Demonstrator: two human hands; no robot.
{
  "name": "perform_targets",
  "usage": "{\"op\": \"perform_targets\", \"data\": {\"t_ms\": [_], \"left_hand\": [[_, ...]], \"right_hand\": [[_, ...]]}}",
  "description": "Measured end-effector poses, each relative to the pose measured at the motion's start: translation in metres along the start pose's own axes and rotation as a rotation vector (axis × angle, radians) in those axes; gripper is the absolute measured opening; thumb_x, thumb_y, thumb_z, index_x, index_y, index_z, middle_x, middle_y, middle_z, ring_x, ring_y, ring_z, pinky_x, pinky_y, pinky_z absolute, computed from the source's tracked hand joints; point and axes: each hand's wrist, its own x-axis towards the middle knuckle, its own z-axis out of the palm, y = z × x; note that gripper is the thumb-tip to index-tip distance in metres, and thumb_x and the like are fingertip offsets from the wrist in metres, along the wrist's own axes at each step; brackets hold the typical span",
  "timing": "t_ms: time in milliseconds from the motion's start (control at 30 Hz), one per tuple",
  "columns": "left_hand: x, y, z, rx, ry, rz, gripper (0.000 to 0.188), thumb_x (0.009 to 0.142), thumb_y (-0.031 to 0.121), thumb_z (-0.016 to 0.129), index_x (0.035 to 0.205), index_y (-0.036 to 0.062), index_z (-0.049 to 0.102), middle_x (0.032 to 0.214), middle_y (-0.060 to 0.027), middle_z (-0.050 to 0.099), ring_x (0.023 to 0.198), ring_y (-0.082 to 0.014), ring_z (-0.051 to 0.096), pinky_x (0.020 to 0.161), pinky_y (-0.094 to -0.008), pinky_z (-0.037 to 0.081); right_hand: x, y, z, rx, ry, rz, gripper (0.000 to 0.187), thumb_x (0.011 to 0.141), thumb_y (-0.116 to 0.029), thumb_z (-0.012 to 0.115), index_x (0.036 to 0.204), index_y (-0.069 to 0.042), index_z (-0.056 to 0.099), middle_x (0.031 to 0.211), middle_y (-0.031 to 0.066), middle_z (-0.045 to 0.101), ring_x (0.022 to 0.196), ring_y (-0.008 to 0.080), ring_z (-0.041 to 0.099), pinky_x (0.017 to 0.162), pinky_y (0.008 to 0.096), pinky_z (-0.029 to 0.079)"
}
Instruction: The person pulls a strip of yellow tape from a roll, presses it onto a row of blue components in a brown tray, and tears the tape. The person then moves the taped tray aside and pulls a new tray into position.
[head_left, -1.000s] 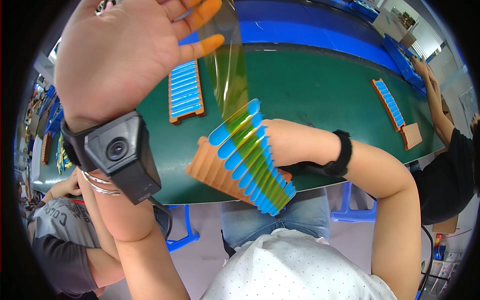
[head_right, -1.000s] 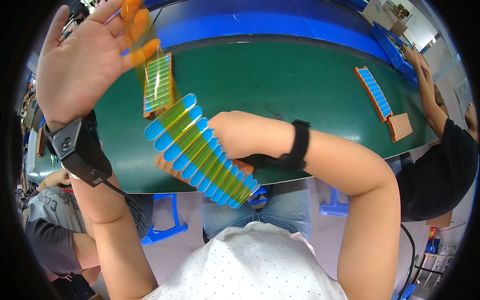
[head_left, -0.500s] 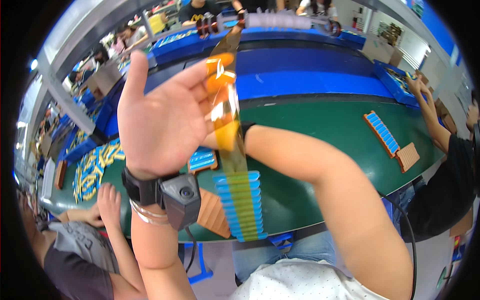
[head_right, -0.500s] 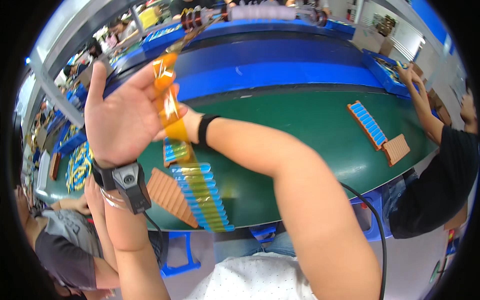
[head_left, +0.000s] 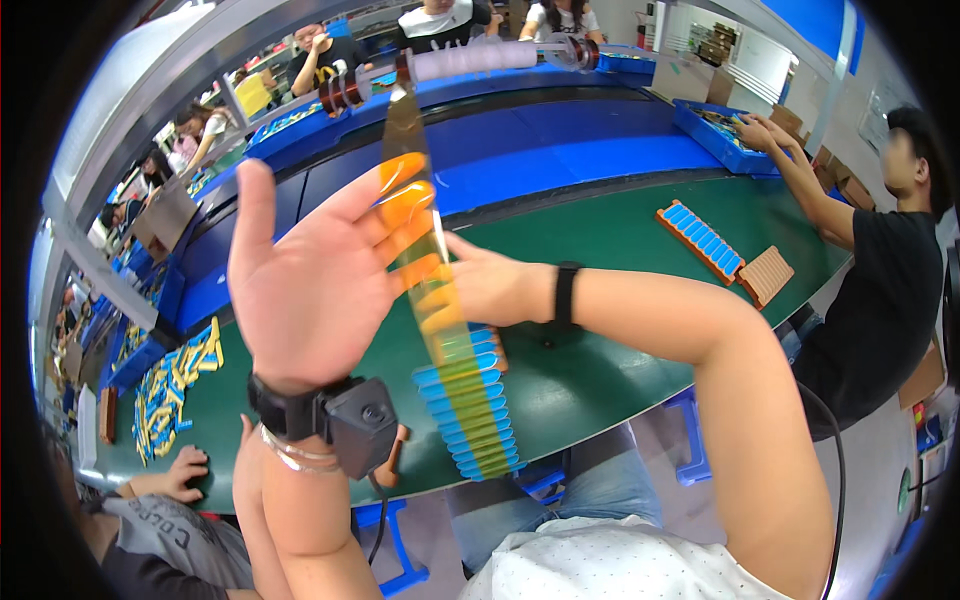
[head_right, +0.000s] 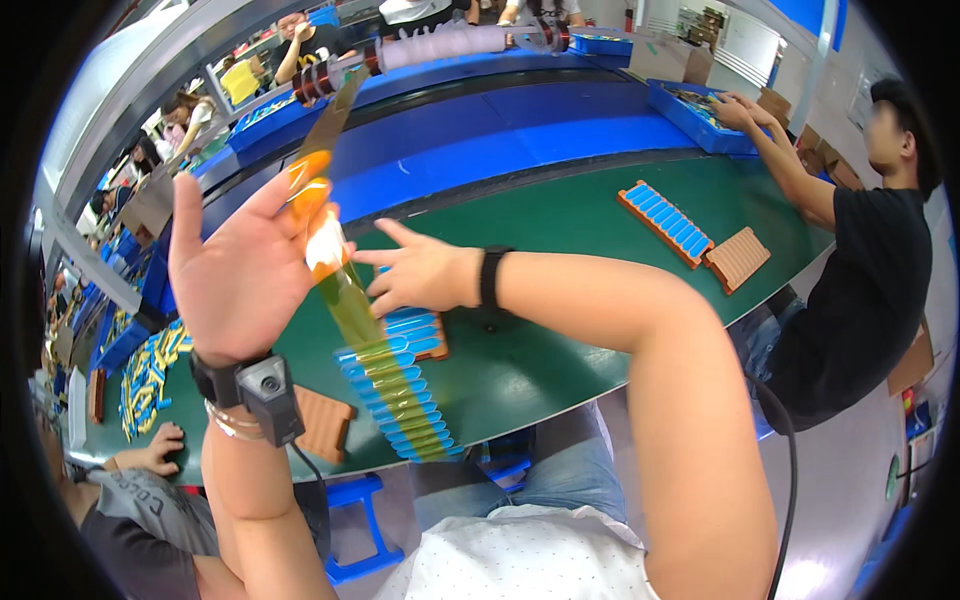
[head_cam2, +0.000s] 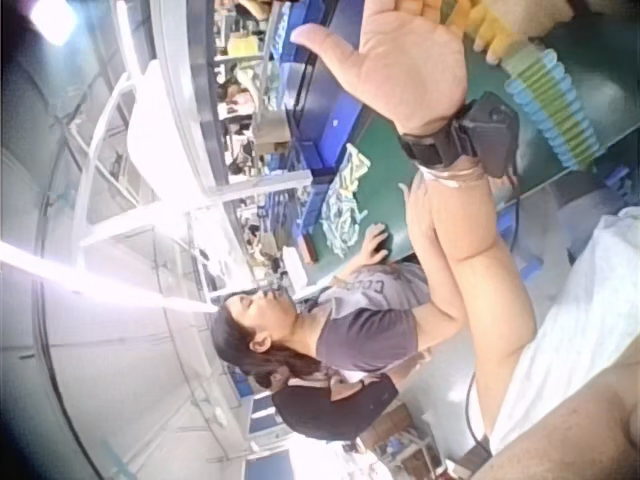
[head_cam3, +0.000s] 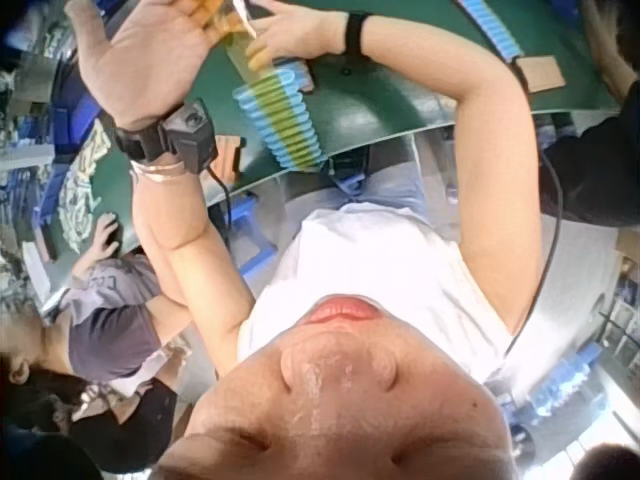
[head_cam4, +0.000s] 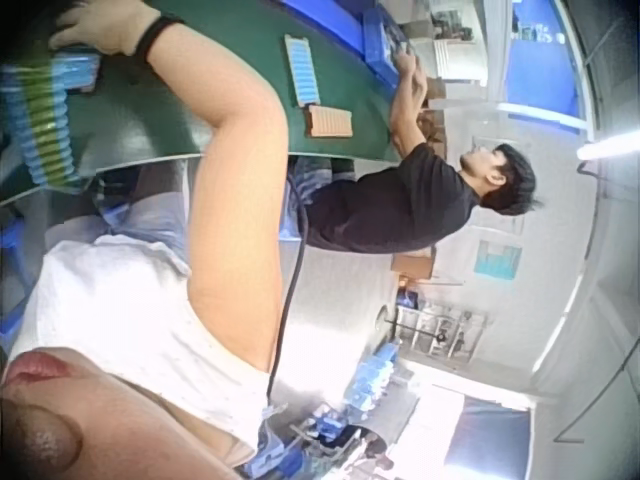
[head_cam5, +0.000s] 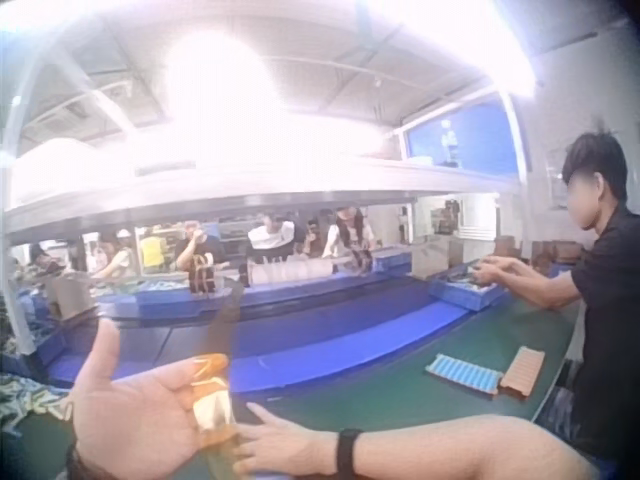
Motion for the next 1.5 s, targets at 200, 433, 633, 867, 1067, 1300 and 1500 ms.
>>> {"op": "perform_targets", "data": {"t_ms": [200,433,633,867,1067,1300,1500], "left_hand": [[0.001,-0.01,0.004,-0.028,0.076,-0.06,0.095,0.091,0.078,0.031,0.131,-0.0058,0.053,0.121,-0.0164,0.064,0.112,-0.0276,0.058,0.098,-0.0444,0.041],[-0.002,-0.033,0.009,0.018,0.3,-0.066,0.093,0.089,0.08,0.033,0.128,-0.0021,0.054,0.114,-0.0121,0.064,0.107,-0.0255,0.055,0.102,-0.046,0.032],[-0.03,-0.087,0.003,-0.099,0.233,-0.067,0.085,0.095,0.073,0.03,0.132,0.0,0.051,0.115,-0.0152,0.067,0.106,-0.0268,0.064,0.097,-0.0433,0.047],[-0.124,-0.211,0.083,-0.092,0.329,-0.004,0.112,0.085,0.086,0.022,0.145,-0.0074,0.037,0.137,-0.0197,0.054,0.123,-0.0314,0.054,0.11,-0.0459,0.034],[-0.045,-0.142,0.004,-0.197,0.178,-0.34,0.113,0.082,0.089,0.008,0.138,-0.0012,0.047,0.129,-0.02,0.061,0.119,-0.033,0.058,0.104,-0.049,0.042],[0.027,-0.042,0.011,-0.053,-0.084,0.06,0.1,0.088,0.082,0.029,0.136,-0.0021,0.051,0.132,-0.0158,0.059,0.119,-0.0282,0.055,0.104,-0.054,0.039],[0.066,-0.013,0.024,0.074,-0.449,0.241,0.094,0.094,0.073,0.023,0.136,-0.0071,0.048,0.129,-0.0182,0.06,0.123,-0.0321,0.053,0.107,-0.055,0.031]], "right_hand": [[-0.048,-0.029,-0.058,-0.053,-0.187,0.089,0.049,0.077,-0.011,0.07,0.12,-0.034,0.062,0.129,-0.007,0.061,0.144,0.0254,0.034,0.115,0.0678,0.016],[-0.066,-0.08,-0.116,1.095,0.156,0.651,0.059,0.077,-0.015,0.078,0.13,-0.004,0.057,0.117,0.0148,0.065,0.11,0.0248,0.062,0.094,0.036,0.049],[-0.06,-0.172,-0.11,1.359,0.517,0.913,0.023,0.082,-0.001,0.072,0.104,-0.004,0.064,0.091,0.0017,0.066,0.086,0.0104,0.063,0.076,0.0268,0.051],[-0.159,-0.291,-0.135,1.411,0.222,0.845,0.018,0.082,-0.011,0.079,0.097,-0.005,0.07,0.085,0.0092,0.072,0.078,0.0218,0.071,0.069,0.0293,0.053],[-0.157,-0.289,-0.141,1.341,0.323,0.685,0.023,0.084,-0.006,0.076,0.103,-0.002,0.066,0.087,0.0099,0.071,0.08,0.0217,0.071,0.068,0.0311,0.054],[-0.141,-0.264,-0.118,2.033,0.472,1.19,0.061,0.089,-0.004,0.071,0.144,-0.001,0.045,0.11,0.011,0.07,0.099,0.0148,0.066,0.086,0.0258,0.053],[-0.135,-0.252,-0.093,1.865,0.597,1.219,0.063,0.09,-0.014,0.072,0.144,0.001,0.043,0.106,0.0122,0.071,0.098,0.0174,0.068,0.086,0.0271,0.052]]}}
